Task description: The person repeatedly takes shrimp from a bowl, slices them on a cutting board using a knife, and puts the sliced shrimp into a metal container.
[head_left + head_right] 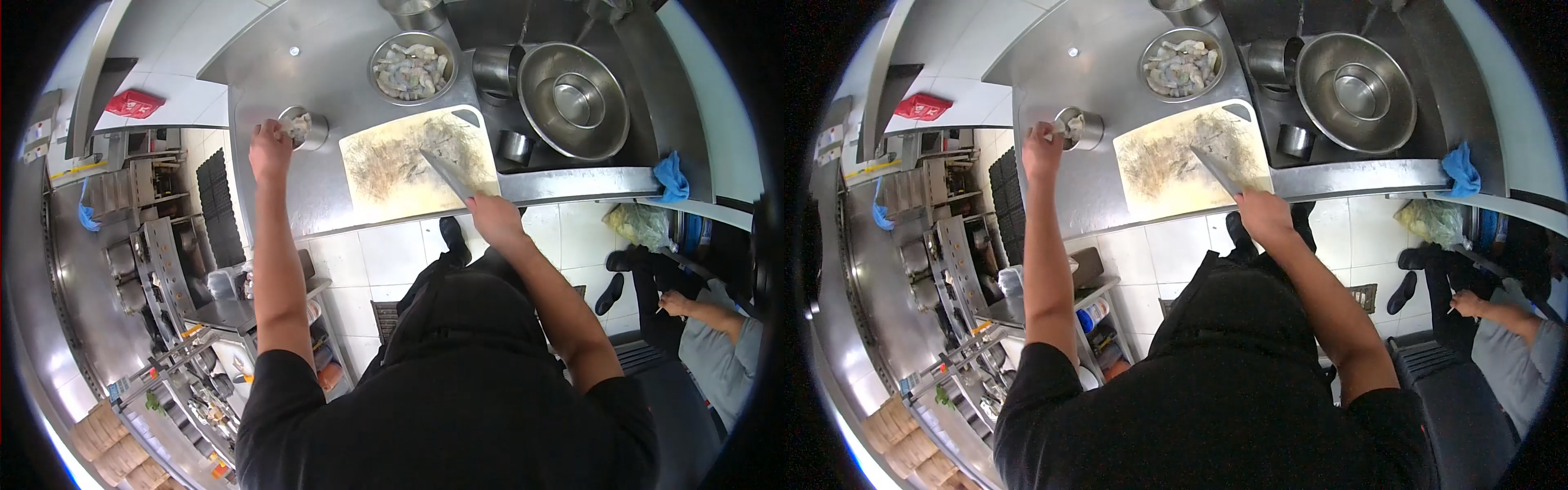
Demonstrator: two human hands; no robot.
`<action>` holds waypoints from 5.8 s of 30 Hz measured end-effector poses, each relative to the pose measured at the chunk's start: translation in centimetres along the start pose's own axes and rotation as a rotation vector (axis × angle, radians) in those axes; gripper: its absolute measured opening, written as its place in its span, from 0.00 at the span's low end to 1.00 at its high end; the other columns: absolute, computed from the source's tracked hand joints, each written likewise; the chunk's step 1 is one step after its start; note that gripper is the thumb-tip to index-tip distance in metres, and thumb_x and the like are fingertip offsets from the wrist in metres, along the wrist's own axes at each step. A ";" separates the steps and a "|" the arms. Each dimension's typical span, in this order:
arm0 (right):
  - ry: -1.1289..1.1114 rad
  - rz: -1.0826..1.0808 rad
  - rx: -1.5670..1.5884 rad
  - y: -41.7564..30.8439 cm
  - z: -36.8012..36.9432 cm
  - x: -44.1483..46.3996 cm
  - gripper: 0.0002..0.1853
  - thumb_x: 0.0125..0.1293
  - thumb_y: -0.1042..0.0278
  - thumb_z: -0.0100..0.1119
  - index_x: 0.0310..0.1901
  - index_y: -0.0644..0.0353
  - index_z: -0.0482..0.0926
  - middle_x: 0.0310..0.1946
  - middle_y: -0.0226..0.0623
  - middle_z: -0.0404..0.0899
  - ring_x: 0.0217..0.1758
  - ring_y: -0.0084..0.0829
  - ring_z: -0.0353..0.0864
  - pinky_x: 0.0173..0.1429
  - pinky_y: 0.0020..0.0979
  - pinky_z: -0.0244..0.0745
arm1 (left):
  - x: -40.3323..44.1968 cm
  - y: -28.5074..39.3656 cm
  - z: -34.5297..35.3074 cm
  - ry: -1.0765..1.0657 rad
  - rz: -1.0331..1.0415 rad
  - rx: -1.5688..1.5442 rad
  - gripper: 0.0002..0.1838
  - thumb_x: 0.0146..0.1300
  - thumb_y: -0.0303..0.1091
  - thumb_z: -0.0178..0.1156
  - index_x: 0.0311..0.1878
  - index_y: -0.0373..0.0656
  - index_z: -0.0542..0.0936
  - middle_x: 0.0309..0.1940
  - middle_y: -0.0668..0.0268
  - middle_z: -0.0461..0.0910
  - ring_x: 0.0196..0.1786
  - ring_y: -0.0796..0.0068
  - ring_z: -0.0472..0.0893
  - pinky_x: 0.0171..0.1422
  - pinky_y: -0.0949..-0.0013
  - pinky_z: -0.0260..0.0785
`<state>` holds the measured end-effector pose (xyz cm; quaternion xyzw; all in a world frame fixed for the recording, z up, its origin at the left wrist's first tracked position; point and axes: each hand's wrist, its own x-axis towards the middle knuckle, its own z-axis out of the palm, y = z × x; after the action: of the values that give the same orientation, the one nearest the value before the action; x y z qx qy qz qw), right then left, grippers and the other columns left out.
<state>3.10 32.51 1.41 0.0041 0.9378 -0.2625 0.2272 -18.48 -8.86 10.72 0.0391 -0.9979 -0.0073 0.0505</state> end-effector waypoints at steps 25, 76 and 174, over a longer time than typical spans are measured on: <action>-0.039 0.003 0.059 3.8 -1.9 -0.9 0.22 0.81 0.48 0.50 0.44 0.59 0.84 0.39 0.49 0.89 0.43 0.51 0.90 0.49 0.53 0.83 | 8.7 24.5 6.7 -0.677 0.425 0.536 0.18 0.60 0.41 0.70 0.53 0.51 0.91 0.61 0.62 0.87 0.64 0.62 0.86 0.64 0.57 0.79; -0.072 -0.110 -0.332 -1.3 0.5 0.0 0.12 0.81 0.62 0.46 0.52 0.61 0.74 0.41 0.53 0.86 0.46 0.55 0.88 0.50 0.54 0.83 | -17.3 13.3 12.0 -0.070 0.035 -0.386 0.07 0.63 0.38 0.70 0.43 0.51 0.86 0.39 0.63 0.88 0.49 0.57 0.86 0.62 0.51 0.65; -0.012 -0.109 0.028 -2.2 -2.4 6.5 0.21 0.80 0.49 0.52 0.45 0.58 0.86 0.43 0.49 0.88 0.50 0.54 0.87 0.54 0.52 0.80 | -13.0 16.2 12.4 -0.201 0.034 -0.622 0.10 0.60 0.31 0.72 0.45 0.42 0.86 0.37 0.57 0.89 0.42 0.57 0.89 0.51 0.57 0.81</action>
<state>-4.00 31.12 1.55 -0.0453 0.9315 -0.2875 0.2181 -8.14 8.44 -2.60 0.0042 -0.9484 -0.3147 -0.0387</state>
